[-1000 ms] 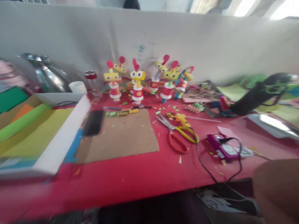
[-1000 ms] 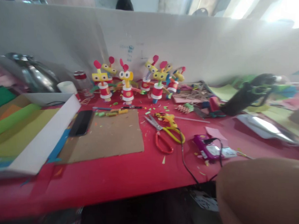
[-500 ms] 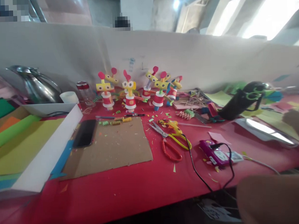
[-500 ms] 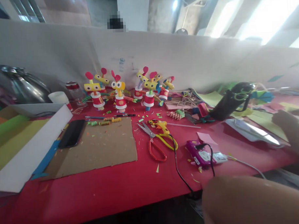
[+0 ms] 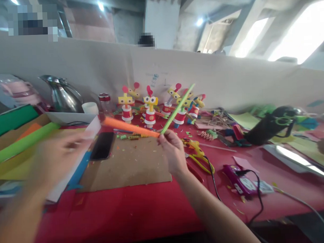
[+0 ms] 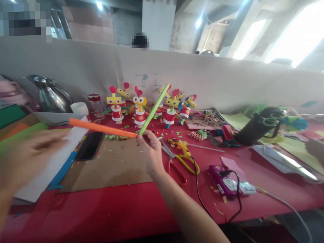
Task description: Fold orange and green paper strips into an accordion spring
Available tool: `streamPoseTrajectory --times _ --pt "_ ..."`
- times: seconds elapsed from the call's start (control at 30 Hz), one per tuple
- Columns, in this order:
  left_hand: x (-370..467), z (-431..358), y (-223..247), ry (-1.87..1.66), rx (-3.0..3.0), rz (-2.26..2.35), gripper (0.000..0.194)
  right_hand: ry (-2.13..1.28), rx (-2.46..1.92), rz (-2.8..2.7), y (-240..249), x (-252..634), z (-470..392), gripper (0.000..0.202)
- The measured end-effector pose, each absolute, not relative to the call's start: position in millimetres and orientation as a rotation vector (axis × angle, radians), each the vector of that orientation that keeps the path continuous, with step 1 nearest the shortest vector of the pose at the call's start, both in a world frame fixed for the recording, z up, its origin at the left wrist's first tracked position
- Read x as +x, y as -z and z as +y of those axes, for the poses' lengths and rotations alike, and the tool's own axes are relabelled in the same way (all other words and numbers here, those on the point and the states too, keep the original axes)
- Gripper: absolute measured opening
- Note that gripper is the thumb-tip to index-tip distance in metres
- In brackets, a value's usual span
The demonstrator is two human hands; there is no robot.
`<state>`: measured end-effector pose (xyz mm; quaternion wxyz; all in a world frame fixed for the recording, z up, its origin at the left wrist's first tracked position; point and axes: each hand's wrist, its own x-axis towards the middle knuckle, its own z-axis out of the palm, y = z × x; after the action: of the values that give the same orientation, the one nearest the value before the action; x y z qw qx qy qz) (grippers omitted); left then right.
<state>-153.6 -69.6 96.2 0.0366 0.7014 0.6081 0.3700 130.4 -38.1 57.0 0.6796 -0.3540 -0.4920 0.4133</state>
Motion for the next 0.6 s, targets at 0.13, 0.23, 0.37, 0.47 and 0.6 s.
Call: streamPoseTrajectory --times 0.13,0.23,0.37,0.47,0.6 --pt "-59 -37 -72 -0.954 1.762 1.525 0.038 -1.291 -0.804 -0.969 -22 121 -22 0.014" --pt "-15 -24 -52 -1.044 1.463 1.321 0.049 -1.379 -0.779 -0.889 -11 122 -25 0.016" --pt "-3 -16 -33 -1.159 1.200 1.135 0.036 -1.343 -0.771 -0.808 -7 123 -26 0.017" --pt "-7 -13 -22 -1.218 1.169 1.117 0.030 -1.376 -0.780 -0.821 -6 125 -23 0.018" --pt "-11 -10 -10 -1.243 1.034 1.048 0.028 -1.426 -0.795 -0.893 -6 128 -20 0.023"
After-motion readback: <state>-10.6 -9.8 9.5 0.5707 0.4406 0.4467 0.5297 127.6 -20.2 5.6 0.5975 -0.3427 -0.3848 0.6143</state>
